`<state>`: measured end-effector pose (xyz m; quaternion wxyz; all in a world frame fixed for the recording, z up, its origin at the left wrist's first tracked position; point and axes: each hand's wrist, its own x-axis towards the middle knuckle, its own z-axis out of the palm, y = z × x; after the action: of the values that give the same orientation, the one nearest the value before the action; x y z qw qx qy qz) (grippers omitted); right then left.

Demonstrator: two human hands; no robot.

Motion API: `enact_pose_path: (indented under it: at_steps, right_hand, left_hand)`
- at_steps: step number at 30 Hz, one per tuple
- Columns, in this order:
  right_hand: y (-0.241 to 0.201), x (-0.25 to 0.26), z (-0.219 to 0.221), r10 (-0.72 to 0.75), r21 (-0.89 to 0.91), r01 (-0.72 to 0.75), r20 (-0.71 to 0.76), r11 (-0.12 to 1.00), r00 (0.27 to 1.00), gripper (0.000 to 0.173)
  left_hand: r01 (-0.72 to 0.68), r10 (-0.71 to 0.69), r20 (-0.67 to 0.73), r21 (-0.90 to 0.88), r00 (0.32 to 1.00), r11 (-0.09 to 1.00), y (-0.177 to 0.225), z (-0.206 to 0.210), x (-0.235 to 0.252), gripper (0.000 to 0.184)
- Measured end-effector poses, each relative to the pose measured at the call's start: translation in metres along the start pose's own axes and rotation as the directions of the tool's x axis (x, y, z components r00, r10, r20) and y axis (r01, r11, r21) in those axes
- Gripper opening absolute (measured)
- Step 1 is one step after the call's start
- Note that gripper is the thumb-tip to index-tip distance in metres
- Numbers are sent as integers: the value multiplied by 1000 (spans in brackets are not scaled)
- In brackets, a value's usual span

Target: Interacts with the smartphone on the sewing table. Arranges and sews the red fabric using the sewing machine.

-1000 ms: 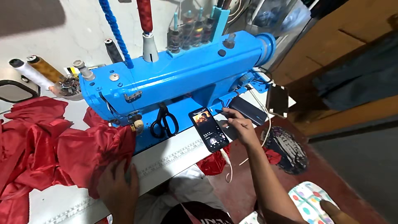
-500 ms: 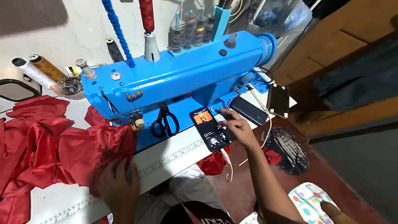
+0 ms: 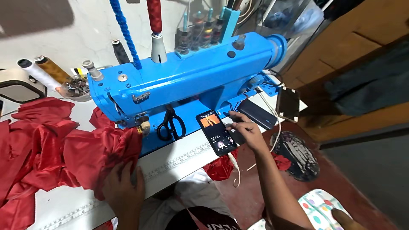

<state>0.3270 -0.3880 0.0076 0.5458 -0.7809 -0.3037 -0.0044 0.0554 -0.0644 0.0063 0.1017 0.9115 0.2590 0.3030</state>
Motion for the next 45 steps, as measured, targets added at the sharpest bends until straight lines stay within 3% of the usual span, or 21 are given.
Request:
enact_pose_path:
  at_steps: [16, 27, 35, 45]
  right_hand:
    - [-3, 0, 2, 13, 22, -13, 4, 1000, 1000, 34]
    - [-2, 2, -1, -21, 21, 18, 171, 1000, 985, 34]
    - [-4, 3, 8, 62, -106, -52, 94, 993, 994, 37]
    - [-2, 2, 1, 6, 22, -9, 126, 1000, 992, 34]
  left_hand:
    - [4, -4, 3, 3, 1000, 1000, 1, 0, 0, 46]
    - [9, -9, -3, 6, 1000, 1000, 1, 1, 0, 46]
    - [13, -13, -1, -2, 1000, 1000, 1, 0, 0, 46]
    - [15, -15, 8, -7, 1000, 1000, 1, 0, -1, 45]
